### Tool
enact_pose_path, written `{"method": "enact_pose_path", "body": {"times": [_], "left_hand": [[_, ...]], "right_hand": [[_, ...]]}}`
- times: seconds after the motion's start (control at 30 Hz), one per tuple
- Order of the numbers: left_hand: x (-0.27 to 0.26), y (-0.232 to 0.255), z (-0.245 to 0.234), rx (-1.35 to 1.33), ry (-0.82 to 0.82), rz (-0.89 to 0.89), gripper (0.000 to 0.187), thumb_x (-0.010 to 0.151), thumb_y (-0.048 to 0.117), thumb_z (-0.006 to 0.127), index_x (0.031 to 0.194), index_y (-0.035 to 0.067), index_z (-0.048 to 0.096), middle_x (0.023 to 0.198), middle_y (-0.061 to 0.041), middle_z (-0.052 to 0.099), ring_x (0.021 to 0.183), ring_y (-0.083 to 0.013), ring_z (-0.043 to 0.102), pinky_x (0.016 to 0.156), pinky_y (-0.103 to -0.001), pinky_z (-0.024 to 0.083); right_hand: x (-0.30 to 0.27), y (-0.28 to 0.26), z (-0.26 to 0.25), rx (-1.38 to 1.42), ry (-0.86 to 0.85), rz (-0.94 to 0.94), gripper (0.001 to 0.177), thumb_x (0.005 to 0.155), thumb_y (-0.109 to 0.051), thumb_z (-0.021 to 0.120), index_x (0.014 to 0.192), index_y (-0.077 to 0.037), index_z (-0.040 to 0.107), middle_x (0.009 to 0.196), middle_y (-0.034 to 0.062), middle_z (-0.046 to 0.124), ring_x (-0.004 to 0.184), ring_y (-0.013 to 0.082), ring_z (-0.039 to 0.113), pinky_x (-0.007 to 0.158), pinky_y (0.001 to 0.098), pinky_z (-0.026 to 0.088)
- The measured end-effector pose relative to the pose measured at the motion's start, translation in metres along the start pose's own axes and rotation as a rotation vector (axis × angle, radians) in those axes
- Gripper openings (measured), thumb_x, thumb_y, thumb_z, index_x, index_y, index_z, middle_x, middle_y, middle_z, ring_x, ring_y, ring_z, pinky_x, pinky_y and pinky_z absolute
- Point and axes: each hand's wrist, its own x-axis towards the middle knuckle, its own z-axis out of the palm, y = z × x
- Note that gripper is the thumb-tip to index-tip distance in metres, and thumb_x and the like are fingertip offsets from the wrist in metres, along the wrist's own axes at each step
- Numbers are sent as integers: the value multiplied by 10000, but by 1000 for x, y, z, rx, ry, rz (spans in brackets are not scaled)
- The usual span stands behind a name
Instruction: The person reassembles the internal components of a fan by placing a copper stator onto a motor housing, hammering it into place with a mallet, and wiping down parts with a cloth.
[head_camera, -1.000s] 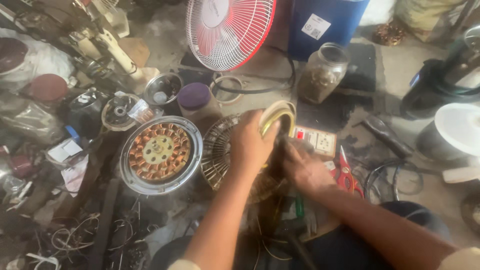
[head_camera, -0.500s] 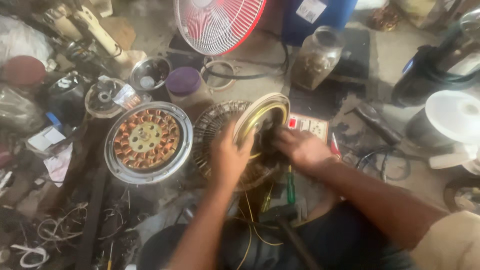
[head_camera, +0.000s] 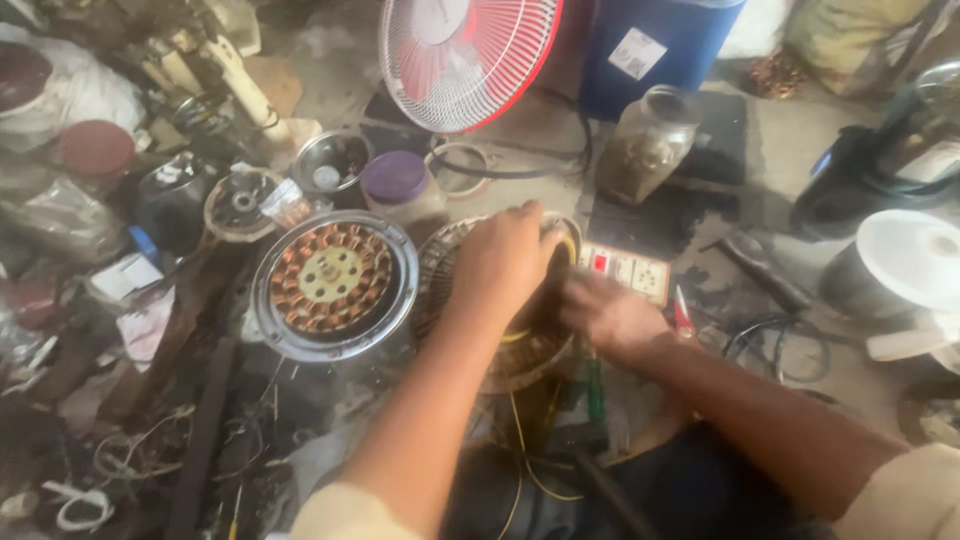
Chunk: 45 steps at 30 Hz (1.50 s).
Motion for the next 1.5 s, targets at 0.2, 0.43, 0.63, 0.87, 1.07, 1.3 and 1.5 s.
{"method": "enact_pose_path", "body": {"times": [0.2, 0.43, 0.63, 0.87, 1.07, 1.3, 1.5], "left_hand": [[0, 25, 17, 93, 1, -54, 302, 962, 330, 651, 984, 29, 655, 880, -206, 732, 772, -403, 730, 670, -495, 582], [4, 26, 20, 196, -44, -40, 272, 982, 310, 641, 989, 39, 655, 822, -196, 731, 752, -383, 737, 681, -479, 592], [9, 24, 21, 143, 34, -19, 331, 937, 361, 657, 979, 33, 654, 773, -189, 734, 711, -378, 730, 643, -491, 579], [3, 31, 41, 287, 12, 34, 205, 953, 258, 643, 984, 55, 641, 832, -151, 741, 715, -330, 760, 599, -422, 605], [-7, 17, 35, 210, 132, 17, 287, 928, 351, 669, 940, 66, 641, 829, -148, 735, 708, -333, 752, 602, -430, 601], [-8, 21, 40, 215, 123, 18, 318, 911, 389, 669, 934, 74, 640, 836, -139, 741, 707, -328, 752, 594, -434, 602], [-8, 30, 42, 255, 94, 13, 304, 934, 372, 666, 976, 73, 632, 823, -138, 740, 684, -327, 750, 552, -427, 603]], "right_hand": [[25, -116, 16, 995, 763, 402, 564, 799, 19, 551, 1356, 95, 599, 1411, 291, 622, 1300, 440, 591, 1062, 554, 473], [-12, -22, 47, 290, -187, 432, 530, 893, -202, 606, 1388, -12, 577, 1312, 189, 638, 919, 333, 720, 761, 422, 592], [2, -49, 10, 477, 255, 420, 302, 821, -218, 697, 1022, 6, 668, 1309, 212, 660, 850, 332, 701, 732, 432, 574], [22, -95, 3, 1041, 306, 746, 218, 798, -47, 628, 977, 10, 739, 972, 192, 787, 910, 354, 770, 811, 421, 600], [25, -86, 13, 613, 459, 335, 265, 705, -35, 710, 968, -17, 733, 988, 222, 730, 1079, 470, 631, 927, 474, 549], [22, -85, 26, 660, 455, 335, 193, 752, -23, 701, 938, -39, 750, 982, 174, 750, 1001, 381, 684, 929, 443, 565], [12, -90, 42, 886, 474, 497, 285, 828, -22, 662, 1110, -20, 703, 1138, 217, 716, 1040, 386, 683, 881, 411, 563]]}}
